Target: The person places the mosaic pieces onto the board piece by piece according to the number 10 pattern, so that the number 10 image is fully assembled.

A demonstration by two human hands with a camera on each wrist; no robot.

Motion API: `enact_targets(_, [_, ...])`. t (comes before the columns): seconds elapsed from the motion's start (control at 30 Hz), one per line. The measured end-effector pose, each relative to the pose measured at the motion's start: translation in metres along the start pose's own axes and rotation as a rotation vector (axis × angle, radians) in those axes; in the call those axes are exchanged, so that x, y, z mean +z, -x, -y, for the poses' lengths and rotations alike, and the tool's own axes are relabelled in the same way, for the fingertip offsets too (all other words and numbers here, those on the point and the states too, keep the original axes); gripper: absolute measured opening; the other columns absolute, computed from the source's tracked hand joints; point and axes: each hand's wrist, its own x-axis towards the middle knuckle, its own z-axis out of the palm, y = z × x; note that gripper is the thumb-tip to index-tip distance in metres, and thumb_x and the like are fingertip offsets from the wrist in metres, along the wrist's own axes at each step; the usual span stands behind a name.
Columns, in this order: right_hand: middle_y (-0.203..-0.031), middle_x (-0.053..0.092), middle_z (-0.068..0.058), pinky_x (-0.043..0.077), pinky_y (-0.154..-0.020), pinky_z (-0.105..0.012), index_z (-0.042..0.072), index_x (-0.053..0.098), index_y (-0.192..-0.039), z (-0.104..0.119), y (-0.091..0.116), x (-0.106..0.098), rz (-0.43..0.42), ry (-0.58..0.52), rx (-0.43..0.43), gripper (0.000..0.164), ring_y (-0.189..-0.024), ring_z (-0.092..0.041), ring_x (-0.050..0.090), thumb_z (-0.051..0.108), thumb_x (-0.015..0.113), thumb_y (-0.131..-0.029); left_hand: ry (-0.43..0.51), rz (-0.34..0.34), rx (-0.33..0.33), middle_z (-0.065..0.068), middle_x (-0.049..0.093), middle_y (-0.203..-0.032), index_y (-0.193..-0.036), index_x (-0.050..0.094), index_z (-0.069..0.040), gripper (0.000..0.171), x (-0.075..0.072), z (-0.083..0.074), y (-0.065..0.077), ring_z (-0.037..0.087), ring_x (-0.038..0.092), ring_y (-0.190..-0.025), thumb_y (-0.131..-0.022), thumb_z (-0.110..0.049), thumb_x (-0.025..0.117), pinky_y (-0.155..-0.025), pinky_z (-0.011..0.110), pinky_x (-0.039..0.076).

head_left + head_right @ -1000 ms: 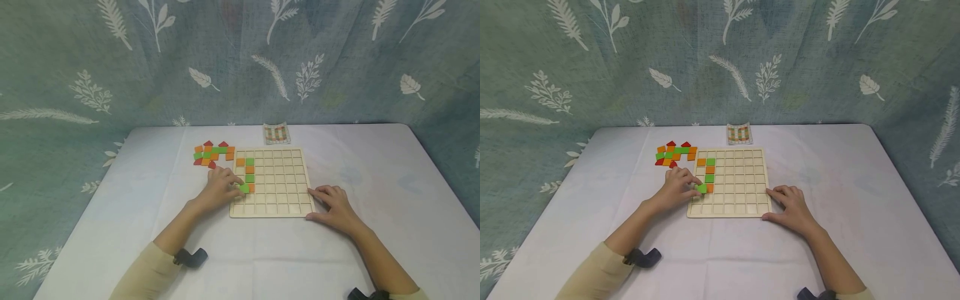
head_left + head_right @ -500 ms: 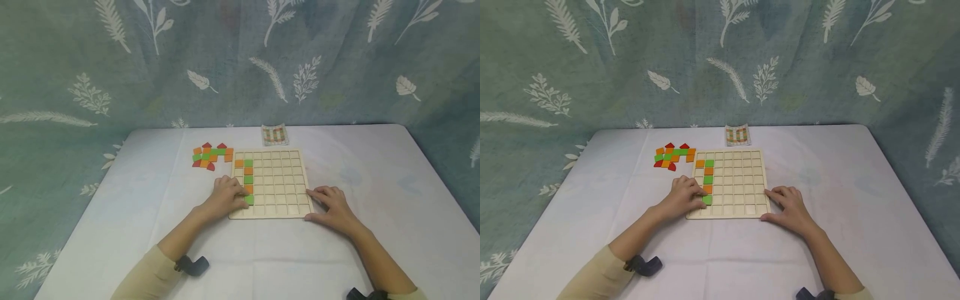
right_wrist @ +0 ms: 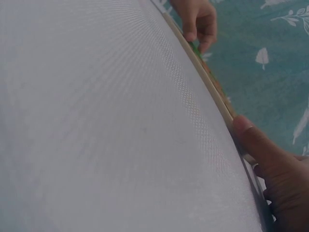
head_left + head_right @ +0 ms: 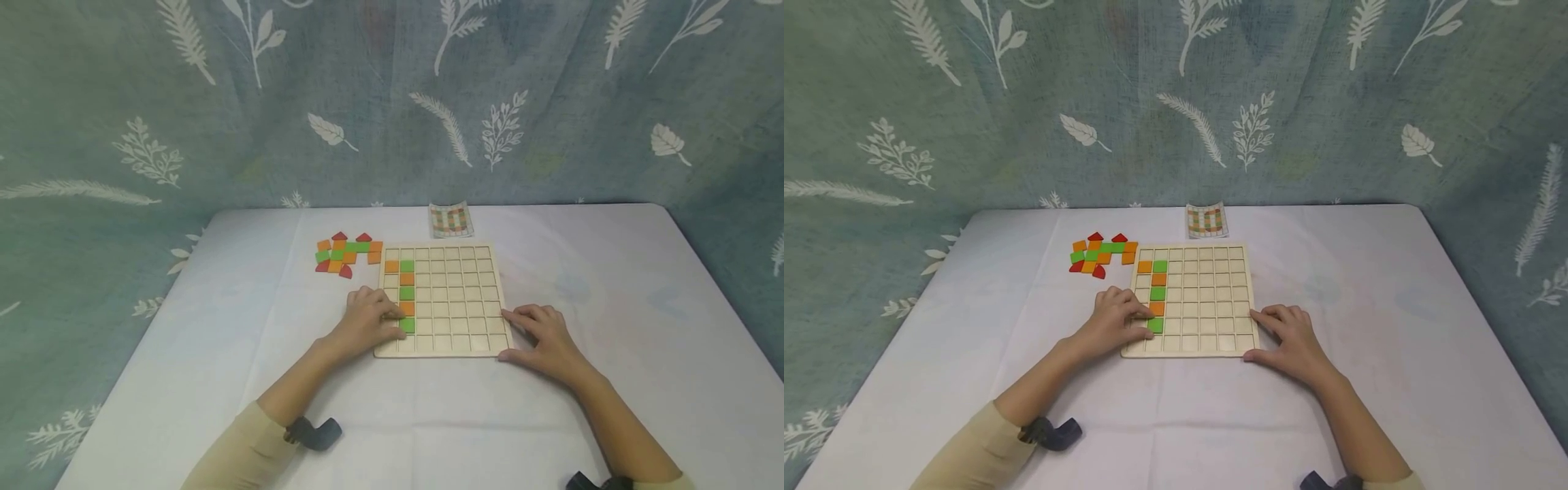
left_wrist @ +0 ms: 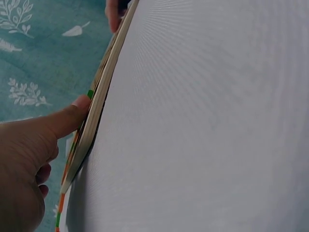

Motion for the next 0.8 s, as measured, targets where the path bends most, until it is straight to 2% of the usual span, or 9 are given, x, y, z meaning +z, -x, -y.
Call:
enact_targets(0.33, [-0.105,0.059,-0.010,0.030,-0.081,-0.041,0.005,0.064,-0.119,-0.002,0.002,0.001,0.000,-0.008,-0.004,0.071,-0.092,-0.025,0.047,0.039,0.085,-0.060,0.104,-0.045,-0.058,-0.007,0.051,-0.087,-0.096,0.072,-0.020,0.034,-0.002,0.005,0.003,0.016,0.036,-0.086,-0.070,-0.038,0.082,-0.079,0.036,0.023])
enact_targets(0.6, [-0.104,0.060,-0.010,0.029,-0.081,-0.040,0.005,0.064,-0.118,-0.002,0.003,0.000,0.008,0.001,0.000,0.072,-0.092,-0.023,0.046,0.042,0.084,-0.060,0.112,-0.098,-0.217,-0.004,0.054,-0.093,-0.104,0.071,-0.019,0.037,-0.009,0.019,0.001,0.019,0.039,-0.094,-0.072,-0.035,0.082,-0.081,0.039,0.024])
enact_targets(0.8, [-0.104,0.059,-0.010,0.029,-0.081,-0.040,0.004,0.064,-0.119,-0.003,0.003,0.000,0.000,-0.012,-0.010,0.071,-0.091,-0.023,0.046,0.045,0.082,-0.063,0.092,-0.162,-0.325,0.004,0.058,-0.098,-0.110,0.068,-0.016,0.042,-0.022,0.039,-0.003,0.025,0.039,-0.103,-0.074,-0.033,0.080,-0.083,0.043,0.022])
